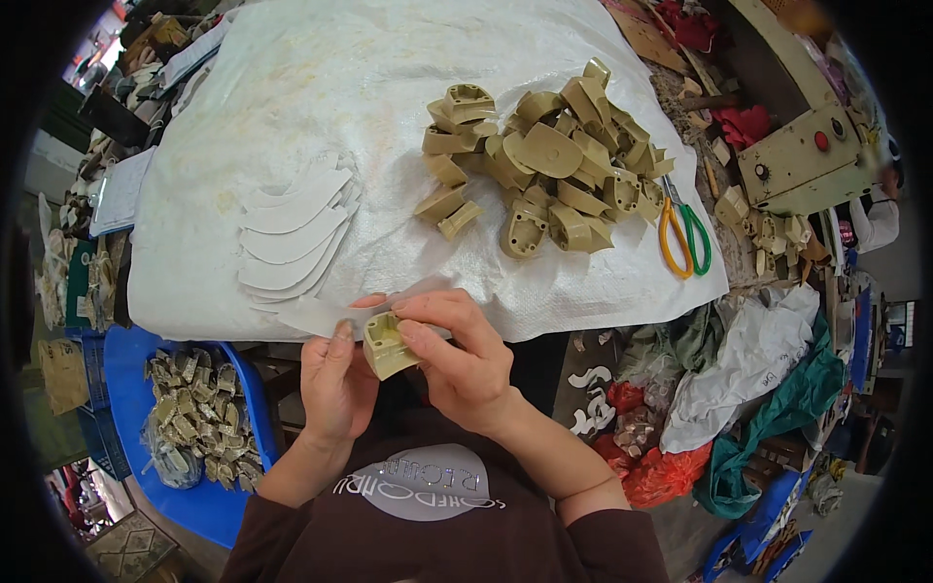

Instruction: The person sorts beige plastic shoe components on a white sack and then repeatedly picks up individual pieces to attach white insoles. The person handles the parts one at a time, pressing the insole into the plastic shell and placing the assembled unit into a blue bin.

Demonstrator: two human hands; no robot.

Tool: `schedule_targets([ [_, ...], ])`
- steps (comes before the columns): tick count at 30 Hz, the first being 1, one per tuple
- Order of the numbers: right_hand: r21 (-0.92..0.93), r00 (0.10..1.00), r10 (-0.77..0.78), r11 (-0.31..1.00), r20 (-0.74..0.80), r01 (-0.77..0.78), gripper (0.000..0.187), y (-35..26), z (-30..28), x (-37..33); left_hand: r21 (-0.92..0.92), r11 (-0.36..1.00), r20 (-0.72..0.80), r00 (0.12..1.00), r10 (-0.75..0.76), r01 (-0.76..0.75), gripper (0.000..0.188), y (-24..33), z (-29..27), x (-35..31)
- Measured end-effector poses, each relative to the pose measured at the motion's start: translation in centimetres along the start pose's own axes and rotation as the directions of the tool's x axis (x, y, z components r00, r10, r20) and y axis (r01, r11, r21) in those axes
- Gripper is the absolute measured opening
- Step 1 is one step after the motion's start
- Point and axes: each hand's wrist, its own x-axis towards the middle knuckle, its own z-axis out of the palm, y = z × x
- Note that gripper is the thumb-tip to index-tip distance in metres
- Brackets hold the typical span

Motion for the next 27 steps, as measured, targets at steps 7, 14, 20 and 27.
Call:
schedule_targets([
  [7, -0.003, 0.997, -0.056, 0.998, -0.055, 0.056, 0.047, 0.3, 0.4, -0.4, 0.125, 0.992, -0.041, 0.999, 0.000, 0.005, 0.037, 0.2, 0.7, -0.4],
  [14, -0.139, 0.998, -0.064, 0.988, 0.001, 0.063, 0.046, 0.4, 0.2, -0.6, 0.409, 0.911, -0.040, 0.997, 0.069, -0.047, 0.042, 0.0, 0.9, -0.9],
  [20, -0.340, 0.992, -0.109, 0.932, 0.061, 0.123, 0.039, 0.9, -0.3, -0.3, 0.629, 0.760, 0.003, 0.978, 0.208, -0.164, 0.037, -0.1, 0.8, -0.5],
  [27, -0.480, 0.984, 0.020, 0.874, 0.176, 0.068, 0.036, -0.7, -1.1, 1.1, 0.848, 0.456, 0.077, 0.913, 0.401, -0.271, 0.021, 1.9, 0.5, 0.0],
])
